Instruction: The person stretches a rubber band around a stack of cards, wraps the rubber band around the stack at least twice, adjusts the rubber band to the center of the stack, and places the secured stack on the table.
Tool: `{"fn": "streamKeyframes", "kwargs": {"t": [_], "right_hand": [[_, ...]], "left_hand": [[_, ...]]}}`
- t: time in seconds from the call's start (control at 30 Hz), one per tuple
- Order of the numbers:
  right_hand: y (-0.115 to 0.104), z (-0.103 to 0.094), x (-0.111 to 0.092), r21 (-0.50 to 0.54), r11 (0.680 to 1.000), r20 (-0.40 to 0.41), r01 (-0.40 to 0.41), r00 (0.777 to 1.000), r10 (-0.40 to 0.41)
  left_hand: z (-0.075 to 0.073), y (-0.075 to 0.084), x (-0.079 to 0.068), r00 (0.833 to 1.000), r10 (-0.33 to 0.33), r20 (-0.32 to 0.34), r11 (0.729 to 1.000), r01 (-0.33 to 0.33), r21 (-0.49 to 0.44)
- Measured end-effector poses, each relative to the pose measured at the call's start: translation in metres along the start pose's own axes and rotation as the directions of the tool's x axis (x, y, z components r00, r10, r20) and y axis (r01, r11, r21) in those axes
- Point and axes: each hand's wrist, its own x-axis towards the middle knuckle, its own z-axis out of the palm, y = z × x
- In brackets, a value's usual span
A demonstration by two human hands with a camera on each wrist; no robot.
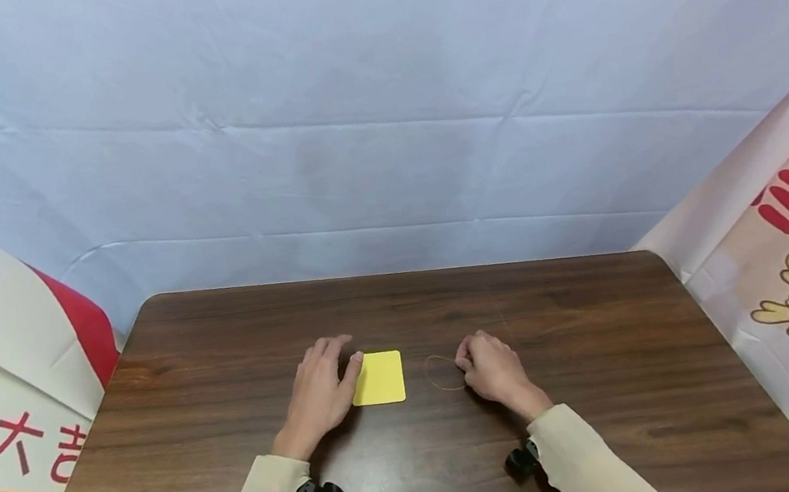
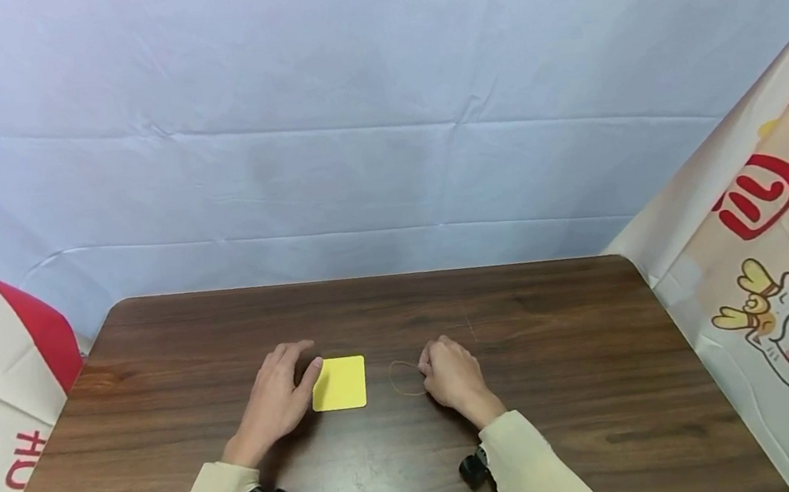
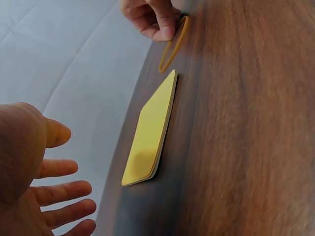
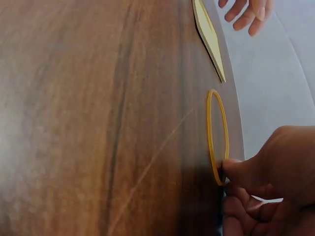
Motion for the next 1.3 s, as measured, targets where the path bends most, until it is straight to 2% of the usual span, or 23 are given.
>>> {"fn": "streamKeyframes", "kwargs": {"t": [0.07, 0.13, 0.23, 0.3, 0.37, 0.47, 0.57, 0.7, 0.8, 1.0, 1.17, 1.3], "right_hand": [[-0.001, 0.0, 0.0, -0.024, 0.999, 0.018, 0.024, 1.0, -0.023], [-0.001, -0.001, 0.0, 0.011, 0.999, 0.027, 0.034, 0.999, -0.034], [0.001, -0.002, 0.0, 0.194, 0.981, 0.05, 0.024, 0.998, -0.034], [0.004, -0.003, -0.001, 0.353, 0.936, 0.092, 0.004, 0.995, -0.039], [0.006, -0.004, -0.001, 0.487, 0.873, 0.152, -0.026, 0.987, -0.055], [0.008, -0.006, -0.002, 0.598, 0.796, 0.252, -0.091, 0.965, -0.079], [0.011, -0.01, -0.002, 0.627, 0.764, 0.325, -0.149, 0.942, -0.083], [0.015, -0.015, -0.002, 0.636, 0.751, 0.384, -0.18, 0.917, -0.106], [0.018, -0.018, -0.003, 0.681, 0.709, 0.41, -0.181, 0.897, -0.164], [0.021, -0.02, -0.005, 0.782, 0.583, 0.437, -0.221, 0.861, -0.26], [0.022, -0.019, -0.008, 0.847, 0.477, 0.411, -0.236, 0.859, -0.304], [0.023, -0.021, -0.011, 0.904, 0.362, 0.365, -0.229, 0.855, -0.37]], "left_hand": [[0.001, 0.001, -0.001, 1.0, 0.007, -0.008, 1.0, -0.007, -0.011], [0.003, 0.002, -0.002, 1.0, 0.008, -0.01, 1.0, -0.009, -0.02], [0.004, 0.002, -0.003, 1.0, 0.01, -0.01, 0.999, -0.01, -0.033], [0.005, 0.002, -0.003, 1.0, 0.007, -0.01, 0.999, -0.008, -0.036], [0.005, 0.002, -0.003, 1.0, 0.002, -0.01, 0.999, -0.003, -0.042], [0.005, 0.002, -0.003, 1.0, -0.004, -0.009, 0.999, 0.003, -0.051], [0.004, 0.002, -0.003, 1.0, -0.011, -0.003, 0.998, 0.011, -0.057], [0.004, 0.002, -0.003, 1.0, -0.013, -0.008, 0.998, 0.012, -0.057], [0.004, 0.002, -0.003, 1.0, -0.014, -0.012, 0.998, 0.013, -0.063], [0.004, 0.0, -0.003, 1.0, -0.018, -0.008, 0.997, 0.018, -0.073], [0.004, -0.001, -0.003, 1.0, -0.018, -0.001, 0.997, 0.018, -0.075], [0.003, -0.003, -0.002, 1.0, 0.003, 0.019, 0.998, -0.002, -0.066]]}}
